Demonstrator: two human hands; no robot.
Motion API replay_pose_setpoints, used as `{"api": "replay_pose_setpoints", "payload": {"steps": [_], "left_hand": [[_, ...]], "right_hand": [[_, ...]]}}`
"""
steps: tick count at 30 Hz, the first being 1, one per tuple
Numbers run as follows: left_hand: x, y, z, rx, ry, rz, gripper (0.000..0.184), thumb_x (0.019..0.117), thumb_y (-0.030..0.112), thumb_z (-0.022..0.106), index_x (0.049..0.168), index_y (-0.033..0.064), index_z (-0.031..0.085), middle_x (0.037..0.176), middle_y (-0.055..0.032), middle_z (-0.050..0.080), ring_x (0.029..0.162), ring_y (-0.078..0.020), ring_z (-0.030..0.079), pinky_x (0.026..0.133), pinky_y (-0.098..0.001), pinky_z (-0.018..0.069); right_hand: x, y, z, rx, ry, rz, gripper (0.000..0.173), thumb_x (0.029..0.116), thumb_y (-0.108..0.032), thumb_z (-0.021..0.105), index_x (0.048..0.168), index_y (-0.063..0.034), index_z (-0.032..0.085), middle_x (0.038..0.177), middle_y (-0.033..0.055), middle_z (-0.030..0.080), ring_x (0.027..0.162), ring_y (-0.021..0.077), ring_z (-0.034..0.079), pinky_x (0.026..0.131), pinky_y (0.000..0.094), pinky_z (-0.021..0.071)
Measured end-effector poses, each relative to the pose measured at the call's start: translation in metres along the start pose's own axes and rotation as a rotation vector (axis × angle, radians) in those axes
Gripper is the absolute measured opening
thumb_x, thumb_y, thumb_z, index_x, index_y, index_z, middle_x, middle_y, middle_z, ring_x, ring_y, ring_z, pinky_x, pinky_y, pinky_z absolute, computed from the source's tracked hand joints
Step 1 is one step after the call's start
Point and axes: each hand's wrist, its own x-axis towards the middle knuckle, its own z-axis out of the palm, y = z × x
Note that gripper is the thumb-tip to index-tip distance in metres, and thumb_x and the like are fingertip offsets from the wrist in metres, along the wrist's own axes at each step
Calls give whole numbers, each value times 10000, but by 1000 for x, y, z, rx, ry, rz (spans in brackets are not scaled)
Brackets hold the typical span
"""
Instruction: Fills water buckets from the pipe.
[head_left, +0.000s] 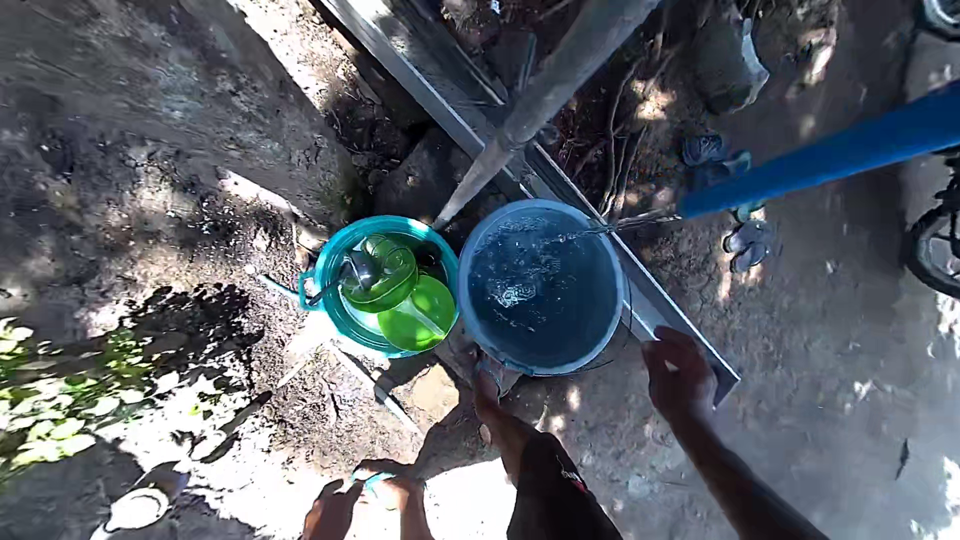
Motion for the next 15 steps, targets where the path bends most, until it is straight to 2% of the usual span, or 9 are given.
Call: {"api": "replay_pose_setpoints", "payload": {"steps": [1,2,3,5,7,9,11,14,15], "left_hand": [[11,24,-11,-48,42,16,675,970,504,655,1417,7,561,1233,-238,695,1191,-418,649,1036,-635,484],[22,51,-23,-96,77,47,702,974,489,663,1454,0,513,1262,-243,678,1213,-413,636,1057,-620,475],[33,79,-38,-143,104,77,731,980,474,659,1498,0,453,1325,-249,640,1261,-409,604,1088,-606,455],[54,135,-73,-226,195,125,773,988,432,659,1557,3,357,1431,-259,565,1344,-408,539,1135,-586,415],[72,177,-109,-310,310,159,789,990,397,659,1573,-4,309,1491,-270,503,1386,-402,498,1158,-558,400],[92,200,-139,-356,405,182,774,1002,377,653,1557,-42,313,1471,-313,497,1370,-444,496,1143,-582,396],[110,211,-155,-300,421,79,738,1015,435,617,1529,-31,364,1381,-314,575,1298,-465,558,1088,-623,436],[125,213,-145,-289,336,-13,679,1024,417,600,1499,-28,408,1261,-315,638,1199,-464,622,1017,-625,482],[129,212,-138,-331,303,-5,672,1021,387,618,1505,-27,405,1256,-307,644,1198,-453,624,1024,-612,481]], "right_hand": [[-37,-37,9,140,-22,-116,359,970,-186,616,1219,71,636,1136,188,687,997,211,694,896,382,598],[-69,-70,24,293,-112,-171,316,960,-193,615,1163,46,661,1072,114,713,940,132,706,850,322,615],[-93,-101,45,426,-275,-164,303,963,-213,622,1147,22,676,1059,78,733,930,108,720,839,308,627],[-107,-148,104,518,-651,-59,350,978,-223,621,1244,2,660,1136,94,730,993,132,722,882,321,618],[-88,-173,176,407,-859,15,451,1008,-262,611,1387,-20,577,1305,140,666,1131,180,686,981,355,576],[-52,-198,235,223,-823,13,506,1022,-259,581,1456,-8,512,1418,203,582,1258,273,611,1072,422,499],[-12,-224,271,84,-710,35,531,1034,-252,574,1490,-1,469,1463,240,529,1331,346,548,1123,484,446],[25,-255,294,44,-530,111,544,1038,-224,572,1508,-3,410,1431,277,540,1295,422,564,1046,583,485],[25,-275,283,3,-510,140,554,1034,-204,584,1518,-27,380,1444,251,530,1316,395,553,1052,556,492]]}}
